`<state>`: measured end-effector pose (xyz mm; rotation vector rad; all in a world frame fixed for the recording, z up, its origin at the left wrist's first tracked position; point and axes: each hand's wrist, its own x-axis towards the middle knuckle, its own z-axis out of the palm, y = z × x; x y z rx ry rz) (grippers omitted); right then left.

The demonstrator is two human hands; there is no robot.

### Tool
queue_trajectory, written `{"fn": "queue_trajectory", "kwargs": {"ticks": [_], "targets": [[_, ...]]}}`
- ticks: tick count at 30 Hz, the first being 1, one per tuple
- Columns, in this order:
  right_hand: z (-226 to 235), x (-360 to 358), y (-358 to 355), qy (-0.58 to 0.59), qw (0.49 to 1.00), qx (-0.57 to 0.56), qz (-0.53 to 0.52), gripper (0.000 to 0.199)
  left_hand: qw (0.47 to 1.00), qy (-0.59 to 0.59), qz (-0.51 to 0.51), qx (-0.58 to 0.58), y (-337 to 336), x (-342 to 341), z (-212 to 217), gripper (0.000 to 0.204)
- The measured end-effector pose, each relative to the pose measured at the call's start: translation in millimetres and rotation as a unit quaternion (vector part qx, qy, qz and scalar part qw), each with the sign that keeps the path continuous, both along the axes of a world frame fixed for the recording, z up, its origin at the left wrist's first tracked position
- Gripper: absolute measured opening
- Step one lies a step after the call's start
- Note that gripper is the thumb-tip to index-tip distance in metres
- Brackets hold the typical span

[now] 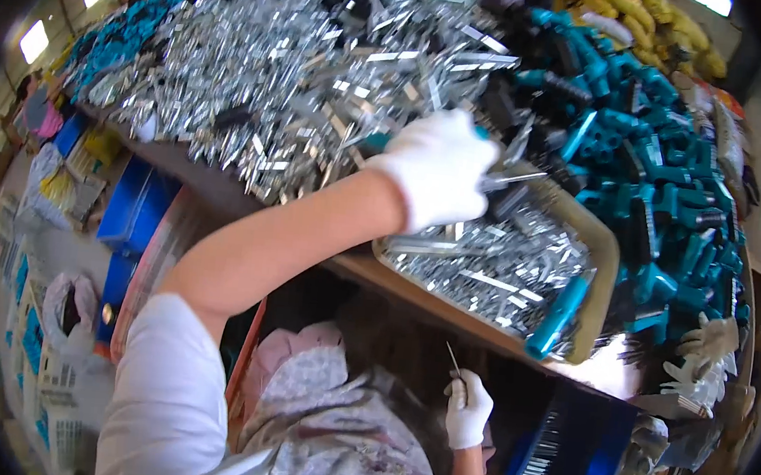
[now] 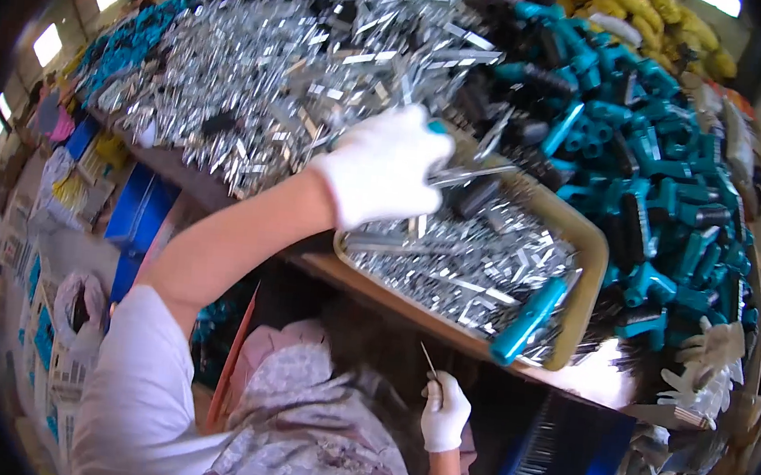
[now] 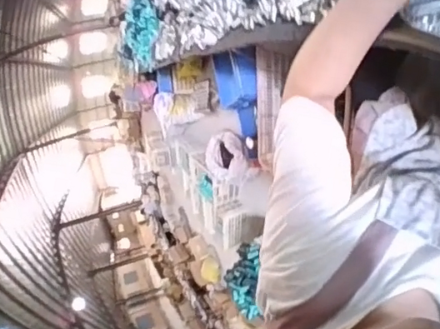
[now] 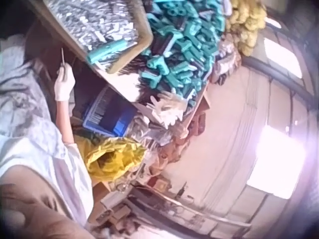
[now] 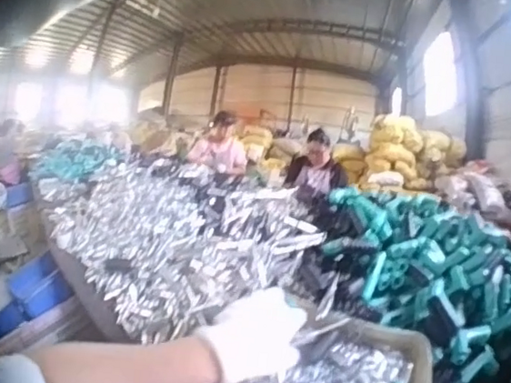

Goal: Assembling mechanical components into tool handles at a factory workstation.

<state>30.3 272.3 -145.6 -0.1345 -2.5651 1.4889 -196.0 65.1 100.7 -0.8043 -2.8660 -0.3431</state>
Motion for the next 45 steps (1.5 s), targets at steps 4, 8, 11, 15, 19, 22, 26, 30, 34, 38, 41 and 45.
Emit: {"fn": "queue_trajectory", "kwargs": {"ticks": [4,8,11,15,19,22,26,30,34,38,41,45], "targets": [[-18.2,8.9,-7.1,-0.040,0.998,-0.027,0.040,0.015,0.993,0.075,-0.024,-0.088,20.7,-2.3,-25.6,0.023],[-16.1,2.9,-16.7,-0.076,0.992,-0.058,0.078,0.016,0.962,0.229,-0.124,0.077,-25.0,22.0,-41.3,0.024],[-5.3,-5.6,-13.0,-0.163,0.972,-0.165,0.028,0.021,0.925,0.247,-0.153,0.245,-66.1,59.6,-43.1,0.020],[-8.9,-19.9,0.2,-0.188,0.952,-0.237,-0.051,0.027,0.915,-0.034,0.004,0.401,-127.3,111.5,-116.1,0.011],[-12.0,-31.5,-0.6,-0.261,0.898,-0.335,-0.118,0.030,0.911,-0.291,0.167,0.241,-142.9,138.5,-297.0,0.024],[-39.7,-38.2,3.0,-0.292,0.891,-0.329,-0.115,0.022,0.928,-0.265,0.165,0.205,-140.9,121.9,-438.4,0.023],[-148.4,2.0,84.5,-0.158,0.867,-0.399,-0.253,0.032,0.923,-0.268,0.128,0.246,-95.3,100.2,-531.6,0.023],[-204.6,-41.3,124.8,-0.082,0.870,-0.372,-0.313,0.037,0.915,-0.261,0.111,0.286,-70.1,51.3,-569.2,0.024],[-222.3,-75.7,143.0,-0.073,0.888,-0.342,-0.300,0.035,0.907,-0.259,0.085,0.321,-43.5,16.0,-604.4,0.024],[-235.8,-92.6,142.6,-0.084,0.901,-0.320,-0.282,0.032,0.899,-0.263,0.077,0.343,-37.2,8.6,-626.4,0.024],[-238.0,-92.3,141.7,-0.107,0.911,-0.299,-0.262,0.030,0.888,-0.274,0.084,0.359,-35.1,23.6,-637.3,0.025],[-229.5,-85.9,143.1,-0.144,0.924,-0.266,-0.234,0.027,0.870,-0.293,0.100,0.383,-26.9,53.1,-646.1,0.025]]}}
